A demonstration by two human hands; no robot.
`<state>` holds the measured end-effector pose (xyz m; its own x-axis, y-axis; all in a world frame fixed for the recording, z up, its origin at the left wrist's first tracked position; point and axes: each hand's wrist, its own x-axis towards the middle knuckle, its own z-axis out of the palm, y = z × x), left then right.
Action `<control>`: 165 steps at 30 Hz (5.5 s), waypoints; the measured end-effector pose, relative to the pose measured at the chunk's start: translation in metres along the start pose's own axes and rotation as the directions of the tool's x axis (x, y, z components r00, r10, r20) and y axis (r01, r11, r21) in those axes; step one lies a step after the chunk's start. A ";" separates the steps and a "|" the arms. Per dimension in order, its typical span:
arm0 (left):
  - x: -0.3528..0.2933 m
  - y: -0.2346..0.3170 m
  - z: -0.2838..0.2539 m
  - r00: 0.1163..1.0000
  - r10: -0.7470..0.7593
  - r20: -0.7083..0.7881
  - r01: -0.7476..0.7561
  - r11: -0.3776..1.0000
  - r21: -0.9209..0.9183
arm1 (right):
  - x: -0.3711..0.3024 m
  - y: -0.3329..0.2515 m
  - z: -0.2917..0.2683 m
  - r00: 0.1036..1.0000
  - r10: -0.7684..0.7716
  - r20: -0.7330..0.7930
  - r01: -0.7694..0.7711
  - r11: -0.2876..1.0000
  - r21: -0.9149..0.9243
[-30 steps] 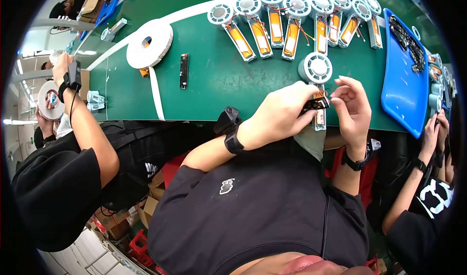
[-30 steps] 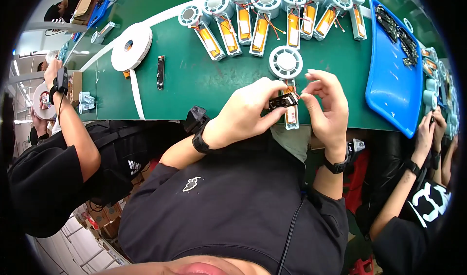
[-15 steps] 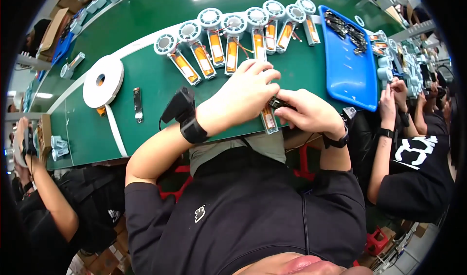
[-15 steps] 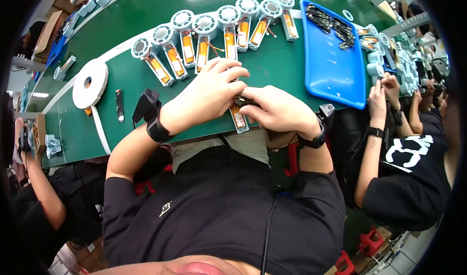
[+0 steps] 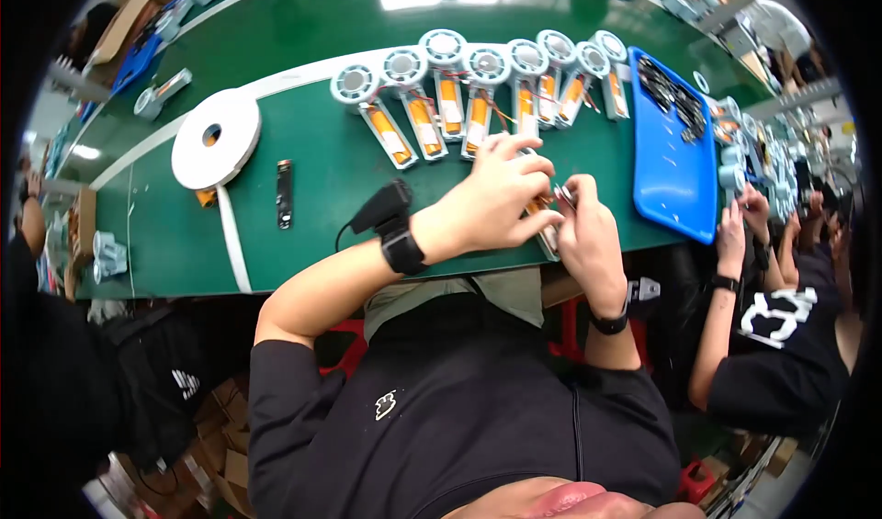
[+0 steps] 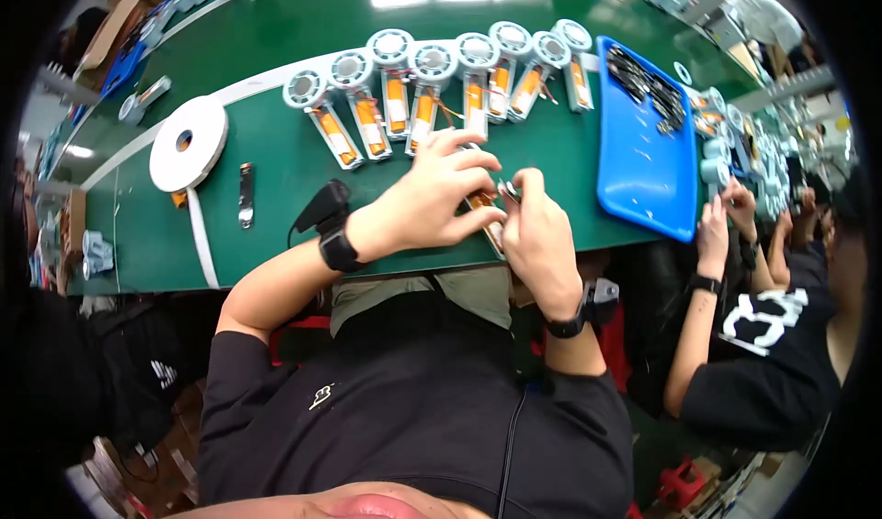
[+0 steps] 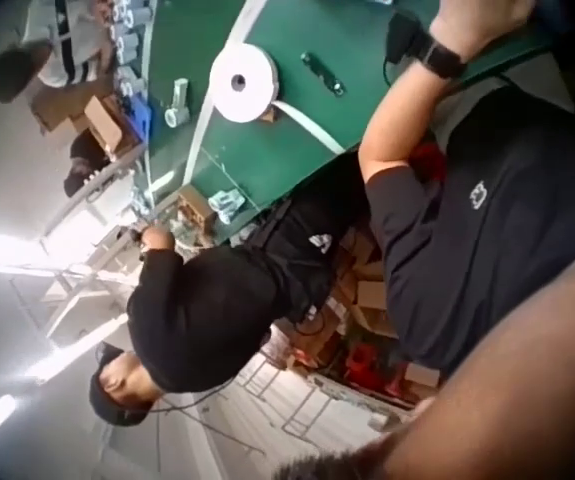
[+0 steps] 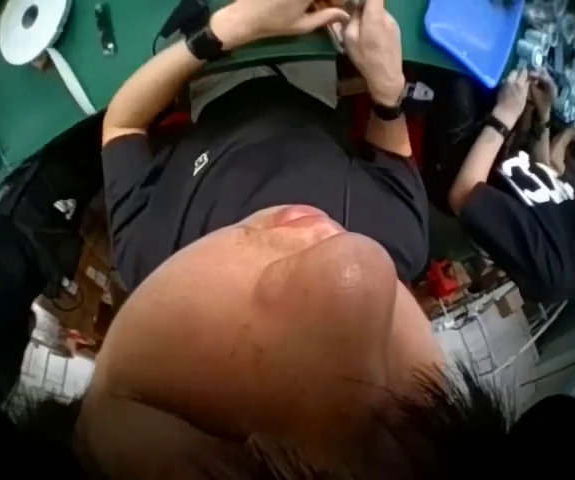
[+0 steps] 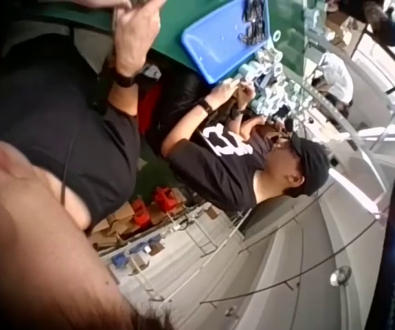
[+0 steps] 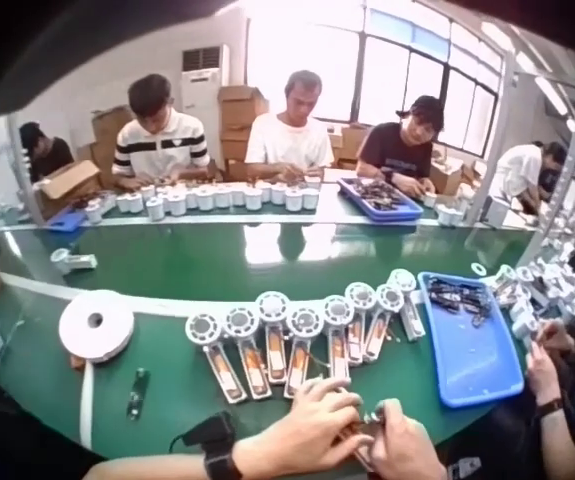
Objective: Assembling small electronic components on a production line.
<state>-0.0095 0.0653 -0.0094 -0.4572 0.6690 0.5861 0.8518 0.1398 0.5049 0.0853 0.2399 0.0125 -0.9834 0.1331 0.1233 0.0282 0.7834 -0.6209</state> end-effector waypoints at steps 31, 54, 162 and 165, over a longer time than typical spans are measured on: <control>-0.015 -0.019 -0.004 0.952 0.295 -0.083 -0.273 0.939 0.211 | -0.004 0.006 0.000 0.989 -0.087 -0.123 0.103 0.985 0.136; -0.009 -0.005 -0.012 0.963 0.266 0.036 -0.262 0.899 0.352 | 0.014 0.044 -0.022 0.913 0.022 0.407 -0.298 0.717 0.630; -0.043 0.000 -0.091 0.869 -0.412 -0.274 0.490 0.641 0.591 | 0.132 0.012 -0.034 0.822 -0.458 0.339 0.456 0.885 0.092; -0.081 0.012 -0.138 0.607 -0.658 -0.446 0.775 0.366 0.515 | 0.102 0.031 -0.056 0.928 -0.281 0.245 0.229 0.948 0.222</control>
<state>0.0021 -0.0881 0.0367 -0.9518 -0.0111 0.3064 0.0895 0.9458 0.3123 -0.0043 0.3116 0.0494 -0.9642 -0.2457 0.0994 -0.2380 0.6378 -0.7325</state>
